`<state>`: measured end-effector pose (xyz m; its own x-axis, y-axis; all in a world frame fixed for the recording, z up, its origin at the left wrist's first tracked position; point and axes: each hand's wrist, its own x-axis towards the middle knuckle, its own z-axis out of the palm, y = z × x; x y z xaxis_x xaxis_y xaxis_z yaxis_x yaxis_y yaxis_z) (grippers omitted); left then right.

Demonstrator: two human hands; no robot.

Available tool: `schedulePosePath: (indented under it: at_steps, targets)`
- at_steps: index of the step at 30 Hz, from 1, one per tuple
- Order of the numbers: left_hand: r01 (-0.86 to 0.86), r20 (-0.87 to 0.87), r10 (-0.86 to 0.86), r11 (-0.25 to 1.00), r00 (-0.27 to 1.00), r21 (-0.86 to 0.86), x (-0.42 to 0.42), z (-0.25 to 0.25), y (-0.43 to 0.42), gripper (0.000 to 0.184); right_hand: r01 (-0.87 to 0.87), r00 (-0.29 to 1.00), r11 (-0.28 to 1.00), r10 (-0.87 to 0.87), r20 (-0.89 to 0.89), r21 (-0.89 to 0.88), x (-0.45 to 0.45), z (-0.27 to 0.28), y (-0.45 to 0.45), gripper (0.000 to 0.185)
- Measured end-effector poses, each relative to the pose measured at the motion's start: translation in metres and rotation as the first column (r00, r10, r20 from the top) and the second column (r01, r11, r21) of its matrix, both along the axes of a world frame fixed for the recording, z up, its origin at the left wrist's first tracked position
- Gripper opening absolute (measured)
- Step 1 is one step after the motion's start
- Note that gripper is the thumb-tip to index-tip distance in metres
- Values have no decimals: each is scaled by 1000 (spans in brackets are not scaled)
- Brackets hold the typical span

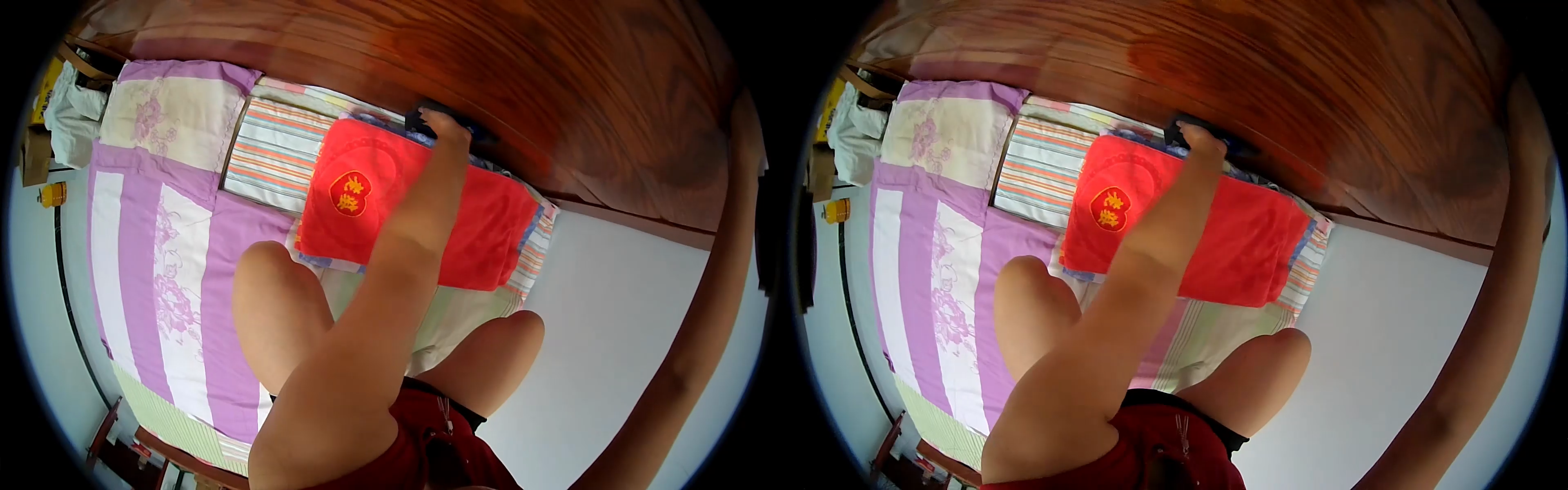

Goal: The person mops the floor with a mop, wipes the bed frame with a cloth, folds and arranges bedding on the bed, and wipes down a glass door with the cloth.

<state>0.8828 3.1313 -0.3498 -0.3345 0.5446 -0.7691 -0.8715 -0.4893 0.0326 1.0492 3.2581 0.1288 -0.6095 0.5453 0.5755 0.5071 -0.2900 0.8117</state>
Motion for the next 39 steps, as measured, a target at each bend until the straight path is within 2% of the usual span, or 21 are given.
schedulePosePath:
  at_steps: [4,6,8,9,10,11,13,14,17,21,22,23,24,27,29,30,32,35,36,38,39]
  targets:
    - [-90,-186,120,983,975,159,-76,-11,0,68,183,969,976,-199,145,118,-2,-2,2,48]
    - [-163,-266,189,979,945,119,-133,11,-18,66,358,848,886,-440,294,294,-10,-5,-1,48]
    - [-222,-396,235,972,888,79,-228,-67,-8,63,434,735,814,-567,372,385,-12,-6,0,48]
    - [-286,-327,223,945,918,-158,-229,27,-36,67,443,732,812,-572,371,379,-9,-4,2,48]
    - [-216,-389,159,971,907,-106,-262,24,-45,69,349,834,888,-440,332,300,0,-4,12,48]
    - [-297,-507,282,953,815,53,-281,32,-53,68,235,912,947,-293,288,219,10,-3,24,48]
    - [-330,-681,265,943,683,36,-338,18,-70,58,5,995,993,-17,-98,-120,13,-5,26,50]
    - [-318,-682,219,948,698,-21,-344,51,-87,57,-109,963,974,53,-264,-201,13,-5,24,50]
    - [-284,-707,204,959,677,4,-347,92,-109,54,-249,900,950,155,-407,-190,-1,-5,4,52]
    - [-157,-833,116,987,541,35,-290,152,-114,61,-697,641,716,601,-476,-35,-11,-4,9,48]
    - [-294,-986,-10,954,166,-59,-270,155,-107,68,-782,547,623,685,-481,-2,-23,-2,-5,46]
    - [-254,-986,-119,963,-120,-86,-243,175,-112,67,-854,447,520,757,-476,25,-36,0,-18,44]
    - [-307,-920,-206,946,-333,-101,-216,196,-107,63,-851,446,525,727,-523,5,-47,-1,-36,42]
    - [-214,-798,-132,977,-589,-4,-146,244,-85,59,-856,409,516,718,-562,35,-64,0,-57,38]
    - [-203,-491,-175,979,-853,3,-119,274,-77,60,-850,396,525,694,-601,46,-71,1,-67,36]
    - [-88,-403,-79,996,-912,3,-113,283,-71,54,-853,387,518,707,-592,61,-73,0,-67,36]
    - [-26,-267,2,995,-964,100,-124,283,-52,44,-864,379,501,711,-593,47,-72,2,-65,36]
    - [-253,48,-290,894,-956,369,-185,304,-51,36,-838,415,545,675,-610,32,-73,2,-67,37]
    - [-395,48,-434,855,-900,337,-208,320,-58,37,-841,411,540,679,-608,34,-73,3,-66,37]
    - [-595,-173,-569,760,-804,261,-274,332,-72,43,-844,407,536,675,-615,29,-71,0,-62,37]
    - [-580,-305,-499,753,-811,311,-310,333,-76,45,-833,420,553,671,-611,35,-70,-3,-63,37]
